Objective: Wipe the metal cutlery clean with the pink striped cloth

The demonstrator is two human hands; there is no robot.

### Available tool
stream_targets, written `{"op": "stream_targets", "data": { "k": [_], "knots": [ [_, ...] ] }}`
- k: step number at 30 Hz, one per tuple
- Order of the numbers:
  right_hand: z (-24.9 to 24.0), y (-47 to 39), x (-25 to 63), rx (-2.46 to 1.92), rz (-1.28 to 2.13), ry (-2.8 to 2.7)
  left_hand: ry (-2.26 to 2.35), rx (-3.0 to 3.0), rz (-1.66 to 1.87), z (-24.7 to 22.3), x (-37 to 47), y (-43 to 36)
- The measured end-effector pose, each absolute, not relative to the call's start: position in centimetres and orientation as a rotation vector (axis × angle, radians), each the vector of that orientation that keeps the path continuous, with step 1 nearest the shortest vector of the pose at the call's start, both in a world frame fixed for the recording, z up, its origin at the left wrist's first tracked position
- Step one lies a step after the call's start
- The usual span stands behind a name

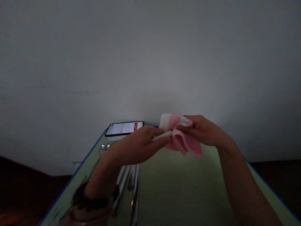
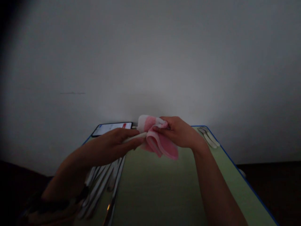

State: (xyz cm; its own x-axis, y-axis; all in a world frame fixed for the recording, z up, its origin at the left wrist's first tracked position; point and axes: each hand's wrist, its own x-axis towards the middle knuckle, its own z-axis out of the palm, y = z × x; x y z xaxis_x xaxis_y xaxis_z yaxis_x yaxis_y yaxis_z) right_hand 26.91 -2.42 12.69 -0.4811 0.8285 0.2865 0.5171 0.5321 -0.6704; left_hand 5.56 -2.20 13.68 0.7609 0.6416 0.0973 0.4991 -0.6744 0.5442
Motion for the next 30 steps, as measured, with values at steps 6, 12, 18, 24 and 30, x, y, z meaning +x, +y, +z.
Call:
{"op": "stream_targets", "data": {
  "k": [6, 12, 18, 24, 30],
  "knots": [
    [12.4, -2.3, 27.1, -1.079, 0.814, -2.231, 0.842, 2.395, 0.287, 13.9, 4.9, -2.2],
    [11.9, -2.1, 28.1, -1.056, 1.065, -2.476, 0.838, 2.439, 0.119, 13.1, 5.5, -2.2],
    [10.0, -1.0, 28.4, -1.281, 0.786, -2.492, 0.894, 2.402, 0.095, 10.0, 7.0, -0.6],
    [9.7, -0.6, 27.8, -1.381, 0.619, -2.477, 0.903, 2.382, 0.09, 9.4, 6.7, 0.1],
    [9.0, -0.2, 27.3, -1.405, 0.678, -2.445, 0.913, 2.383, 0.044, 9.4, 6.5, 0.3]
  ]
}}
